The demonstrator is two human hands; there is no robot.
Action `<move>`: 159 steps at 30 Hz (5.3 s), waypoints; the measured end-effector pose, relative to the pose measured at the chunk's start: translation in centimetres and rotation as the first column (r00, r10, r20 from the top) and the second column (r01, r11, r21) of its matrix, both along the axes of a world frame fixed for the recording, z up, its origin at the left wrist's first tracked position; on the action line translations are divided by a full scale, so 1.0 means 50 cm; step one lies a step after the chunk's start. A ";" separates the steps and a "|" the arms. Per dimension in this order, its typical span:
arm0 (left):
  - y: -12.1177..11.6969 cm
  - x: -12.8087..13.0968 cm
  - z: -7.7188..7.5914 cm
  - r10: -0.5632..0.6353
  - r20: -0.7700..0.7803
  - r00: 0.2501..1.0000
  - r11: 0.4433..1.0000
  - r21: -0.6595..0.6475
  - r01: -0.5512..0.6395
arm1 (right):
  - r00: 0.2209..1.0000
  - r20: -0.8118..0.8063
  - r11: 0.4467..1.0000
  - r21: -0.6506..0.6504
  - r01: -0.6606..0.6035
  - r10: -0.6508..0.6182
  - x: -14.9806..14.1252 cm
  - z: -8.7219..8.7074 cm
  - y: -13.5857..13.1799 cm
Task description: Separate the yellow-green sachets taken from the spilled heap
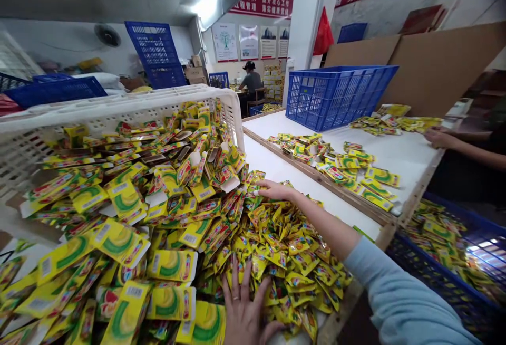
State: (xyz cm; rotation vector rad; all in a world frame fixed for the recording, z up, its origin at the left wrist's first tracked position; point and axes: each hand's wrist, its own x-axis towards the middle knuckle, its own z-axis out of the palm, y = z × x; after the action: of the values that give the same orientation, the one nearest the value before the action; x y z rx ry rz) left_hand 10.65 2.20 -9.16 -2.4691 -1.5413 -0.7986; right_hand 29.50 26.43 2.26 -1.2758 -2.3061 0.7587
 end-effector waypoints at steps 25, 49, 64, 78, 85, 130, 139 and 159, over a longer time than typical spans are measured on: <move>0.032 -0.092 0.135 -0.127 0.051 0.991 0.976 -0.171 0.133 | 0.540 -0.675 0.863 -0.353 0.362 -0.503 -0.039 -0.042 -0.459; -0.095 -0.111 0.168 0.223 0.643 0.733 0.720 -0.616 0.321 | 0.706 -0.589 0.860 -0.508 0.054 -0.393 -0.142 -0.048 -0.528; 0.017 -0.347 0.156 0.132 -0.268 0.954 0.985 -0.075 -0.158 | 0.626 -0.594 0.750 -0.661 -0.023 -0.505 -0.138 -0.058 -0.511; -0.086 -0.150 0.258 0.502 0.763 0.407 0.437 -0.630 0.641 | 0.475 -0.809 0.836 -0.496 -0.235 -0.346 -0.196 0.095 -0.484; -0.111 -0.131 0.247 0.452 0.662 0.597 0.423 -0.749 0.510 | 0.918 -0.372 0.936 -0.253 -0.245 0.140 -0.183 0.106 -0.480; -0.088 -0.117 0.132 0.512 0.854 0.091 0.806 -0.514 0.294 | 0.276 -0.680 0.715 -0.697 0.044 -0.679 -0.235 -0.026 -0.527; -0.143 -0.091 0.124 0.591 0.791 0.158 0.765 -0.612 0.201 | 0.469 -0.705 0.847 -0.439 0.300 -0.532 -0.243 -0.064 -0.537; -0.050 -0.226 0.164 0.062 0.151 0.987 0.762 -0.646 0.051 | 0.863 -0.455 0.975 -0.132 0.181 -0.222 -0.110 -0.060 -0.496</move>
State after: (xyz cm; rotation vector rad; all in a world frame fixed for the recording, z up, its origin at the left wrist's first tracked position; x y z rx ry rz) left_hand -0.65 -0.28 -0.97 -2.9050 -2.1941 -0.5243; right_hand 23.99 1.64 -0.72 -1.1872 -1.7413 0.9760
